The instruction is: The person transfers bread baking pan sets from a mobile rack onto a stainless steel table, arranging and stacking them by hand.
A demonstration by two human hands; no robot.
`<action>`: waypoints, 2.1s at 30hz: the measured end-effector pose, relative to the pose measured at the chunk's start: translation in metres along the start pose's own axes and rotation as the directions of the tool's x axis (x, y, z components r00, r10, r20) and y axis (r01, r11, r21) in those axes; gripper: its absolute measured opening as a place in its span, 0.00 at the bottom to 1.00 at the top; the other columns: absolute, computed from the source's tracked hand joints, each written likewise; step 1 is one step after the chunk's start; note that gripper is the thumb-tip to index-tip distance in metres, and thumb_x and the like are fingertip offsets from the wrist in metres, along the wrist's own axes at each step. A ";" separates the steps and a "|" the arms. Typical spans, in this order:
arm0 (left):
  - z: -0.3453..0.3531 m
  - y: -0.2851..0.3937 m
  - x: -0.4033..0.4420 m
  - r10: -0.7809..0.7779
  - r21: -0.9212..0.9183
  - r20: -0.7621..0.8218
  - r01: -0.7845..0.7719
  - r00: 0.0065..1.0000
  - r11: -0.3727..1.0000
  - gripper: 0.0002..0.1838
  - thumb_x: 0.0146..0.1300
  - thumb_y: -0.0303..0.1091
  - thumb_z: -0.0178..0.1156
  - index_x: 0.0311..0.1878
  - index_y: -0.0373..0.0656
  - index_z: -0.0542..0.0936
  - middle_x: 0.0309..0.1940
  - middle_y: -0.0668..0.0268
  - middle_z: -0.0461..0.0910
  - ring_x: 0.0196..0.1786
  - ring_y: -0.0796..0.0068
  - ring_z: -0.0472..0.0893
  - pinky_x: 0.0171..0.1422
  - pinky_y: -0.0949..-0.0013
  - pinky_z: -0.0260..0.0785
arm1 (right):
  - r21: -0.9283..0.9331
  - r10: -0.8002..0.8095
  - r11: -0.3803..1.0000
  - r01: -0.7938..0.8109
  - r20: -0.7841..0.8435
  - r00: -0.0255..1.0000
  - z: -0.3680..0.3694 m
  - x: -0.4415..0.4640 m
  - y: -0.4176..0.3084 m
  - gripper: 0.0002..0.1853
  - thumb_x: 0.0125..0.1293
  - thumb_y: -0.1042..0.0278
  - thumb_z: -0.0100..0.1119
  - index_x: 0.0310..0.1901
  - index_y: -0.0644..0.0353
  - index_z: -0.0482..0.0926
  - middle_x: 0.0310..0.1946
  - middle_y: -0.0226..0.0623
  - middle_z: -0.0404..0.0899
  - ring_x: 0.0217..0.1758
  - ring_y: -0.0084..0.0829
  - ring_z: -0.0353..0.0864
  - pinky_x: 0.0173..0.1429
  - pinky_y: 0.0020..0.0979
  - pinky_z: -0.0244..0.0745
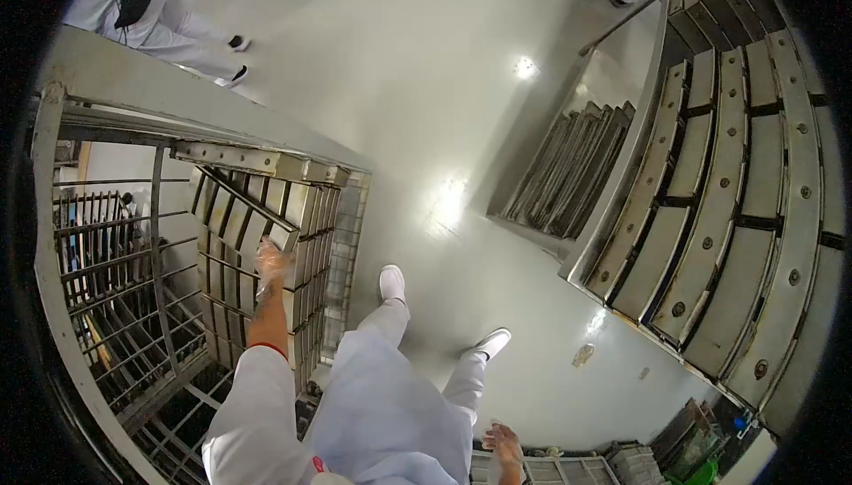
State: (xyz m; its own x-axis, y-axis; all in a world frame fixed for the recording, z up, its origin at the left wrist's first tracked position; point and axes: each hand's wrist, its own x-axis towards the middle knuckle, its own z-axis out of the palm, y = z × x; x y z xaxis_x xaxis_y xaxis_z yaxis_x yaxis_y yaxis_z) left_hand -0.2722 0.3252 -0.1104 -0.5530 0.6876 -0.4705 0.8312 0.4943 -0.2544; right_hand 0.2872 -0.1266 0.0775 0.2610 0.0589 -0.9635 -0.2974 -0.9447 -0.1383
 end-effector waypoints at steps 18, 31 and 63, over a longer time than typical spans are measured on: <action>-0.242 -0.007 -0.398 0.723 -0.512 0.027 -0.612 0.690 0.603 0.52 0.45 0.56 0.77 0.67 0.32 0.69 0.61 0.44 0.75 0.63 0.50 0.76 0.69 0.58 0.68 | -0.369 -0.806 -0.251 0.895 0.592 0.018 0.019 -0.176 -0.245 0.33 0.55 0.66 0.72 0.63 0.61 0.73 0.58 0.46 0.76 0.62 0.49 0.74 0.67 0.43 0.70; -0.132 0.195 -0.441 0.971 -0.640 0.199 -0.733 0.130 0.230 0.36 0.58 0.47 0.62 0.68 0.38 0.70 0.54 0.54 0.78 0.54 0.63 0.76 0.60 0.61 0.69 | -0.685 -0.227 -0.463 0.562 0.705 0.671 0.019 -0.185 -0.305 0.58 0.45 0.57 0.73 0.76 0.46 0.45 0.49 0.51 0.81 0.50 0.55 0.81 0.57 0.49 0.76; -0.190 -0.027 -0.138 -0.087 -0.962 -0.209 -0.221 0.974 -0.163 0.55 0.59 0.50 0.69 0.77 0.34 0.46 0.72 0.45 0.59 0.74 0.53 0.61 0.78 0.52 0.47 | 0.250 -0.153 0.895 0.369 -0.605 0.782 -0.213 -0.092 0.277 0.31 0.48 0.68 0.67 0.56 0.69 0.74 0.50 0.55 0.79 0.54 0.45 0.78 0.65 0.43 0.67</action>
State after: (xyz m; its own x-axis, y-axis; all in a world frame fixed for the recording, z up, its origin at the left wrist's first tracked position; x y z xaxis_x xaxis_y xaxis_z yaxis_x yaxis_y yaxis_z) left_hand -0.2290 0.3180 0.1225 -0.6233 0.7375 -0.2599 -0.0693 0.2790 0.9578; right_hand 0.3761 -0.4625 0.1770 0.8049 -0.0044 -0.5934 -0.3998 -0.7430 -0.5368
